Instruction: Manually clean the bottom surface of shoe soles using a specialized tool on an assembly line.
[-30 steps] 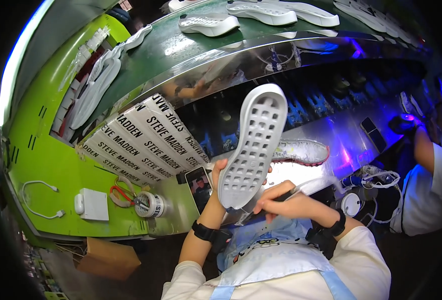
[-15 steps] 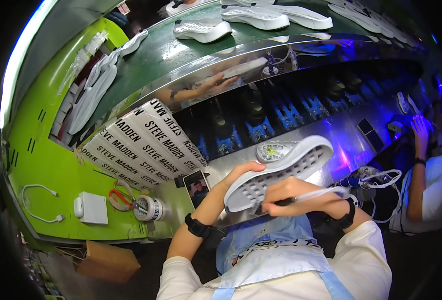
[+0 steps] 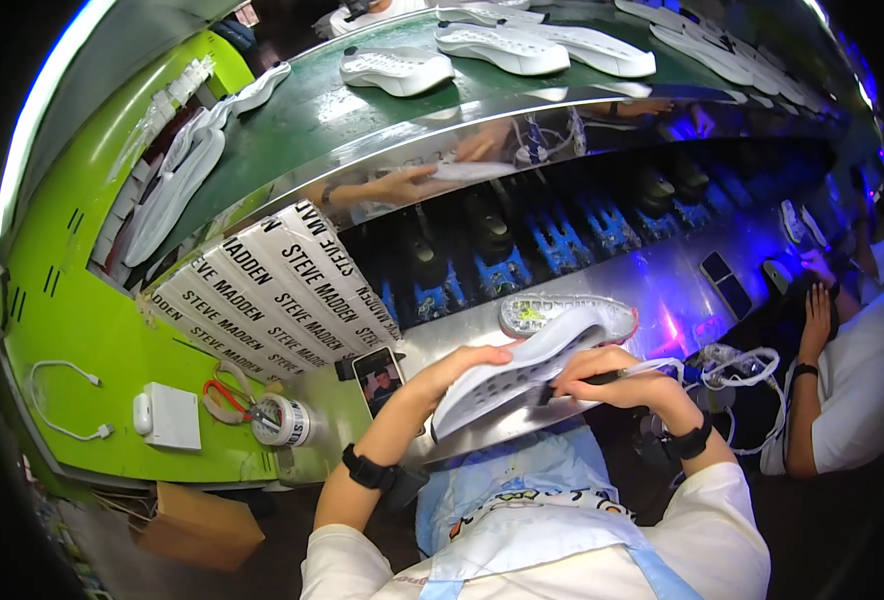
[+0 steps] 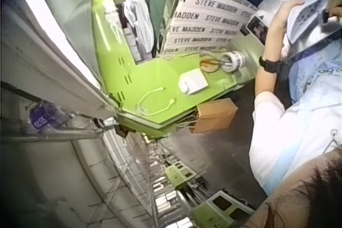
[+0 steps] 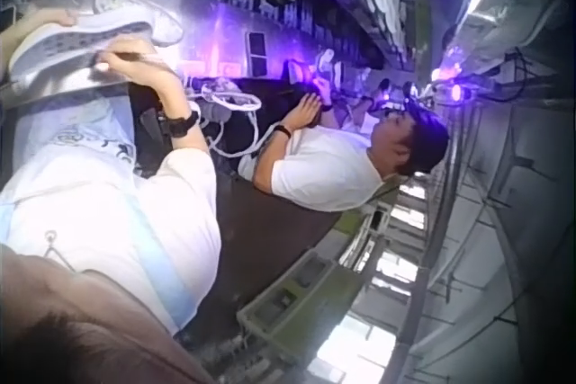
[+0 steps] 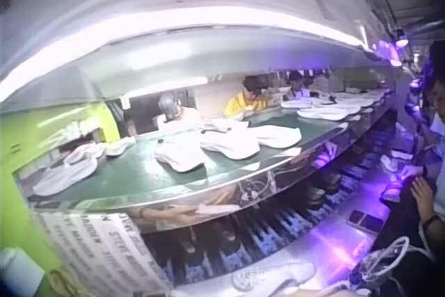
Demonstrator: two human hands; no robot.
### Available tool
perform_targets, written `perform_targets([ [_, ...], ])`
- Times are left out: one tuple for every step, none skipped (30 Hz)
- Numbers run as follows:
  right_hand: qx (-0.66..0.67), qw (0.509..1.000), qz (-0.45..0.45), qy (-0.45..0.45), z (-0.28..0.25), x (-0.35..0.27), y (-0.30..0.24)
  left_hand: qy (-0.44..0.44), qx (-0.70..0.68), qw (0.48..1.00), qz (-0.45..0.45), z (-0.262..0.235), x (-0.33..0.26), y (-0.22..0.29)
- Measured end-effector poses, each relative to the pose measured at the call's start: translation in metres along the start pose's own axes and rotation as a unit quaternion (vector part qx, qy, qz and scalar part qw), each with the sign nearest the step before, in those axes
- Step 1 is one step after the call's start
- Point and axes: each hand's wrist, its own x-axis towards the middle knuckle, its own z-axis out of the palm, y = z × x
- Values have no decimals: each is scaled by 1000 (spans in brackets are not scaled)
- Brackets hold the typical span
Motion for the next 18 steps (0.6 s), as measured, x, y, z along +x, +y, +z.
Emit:
perform_targets([
  [2, 1000, -4, -4, -7, -4, 2, 11, -29, 999, 22, -5, -2, -9],
  [33, 993, 96, 58, -17, -6, -1, 20, -114, 992, 43, -7, -10, -17],
  [56, 969, 202, 128, -24, -11, -5, 16, -194, 979, 59, -6, -11, -26],
  [83, 951, 126, 269, -24, -4, -5, -44, -256, 961, 96, -11, -6, -41],
  [62, 941, 119, 310, -27, 8, -18, -100, -317, 934, 131, -15, -3, -58],
  [13, 932, 62, 357, -16, 21, -25, -89, -359, 915, 164, -5, 3, -66],
  [-37, 914, 0, 403, -6, 37, -31, -97, -352, 916, 164, 4, 8, -68],
  [-144, 905, -50, 398, 9, 42, -23, -137, -385, 893, 190, 12, 13, -69],
  [-248, 882, -100, 387, 28, 42, -15, -175, -416, 865, 217, 19, 17, -70],
  [-279, 886, -92, 358, 51, 38, -24, -181, -497, 816, 233, 21, 16, -74],
  [-314, 886, -81, 332, 72, 28, -33, -188, -487, 818, 241, 20, 15, -71],
  [-274, 907, -115, 298, 91, 16, -39, -161, -456, 839, 249, 18, 12, -69],
  [-235, 924, -149, 261, 99, 9, -44, -132, -425, 858, 257, 15, 9, -65],
  [-161, 944, -170, 235, 91, 9, -61, -224, -419, 844, 249, 9, -3, -60],
  [-86, 957, -186, 204, 84, 7, -79, -164, -370, 871, 280, 15, -17, -44],
  [-31, 956, -158, 245, 73, 4, -88, -191, -330, 872, 305, 13, -29, -20],
  [28, 951, -127, 279, 62, 1, -92, -213, -293, 871, 331, 9, -44, 8],
  [29, 928, -154, 338, 51, 5, -92, -229, -278, 861, 360, 3, -59, 40],
])
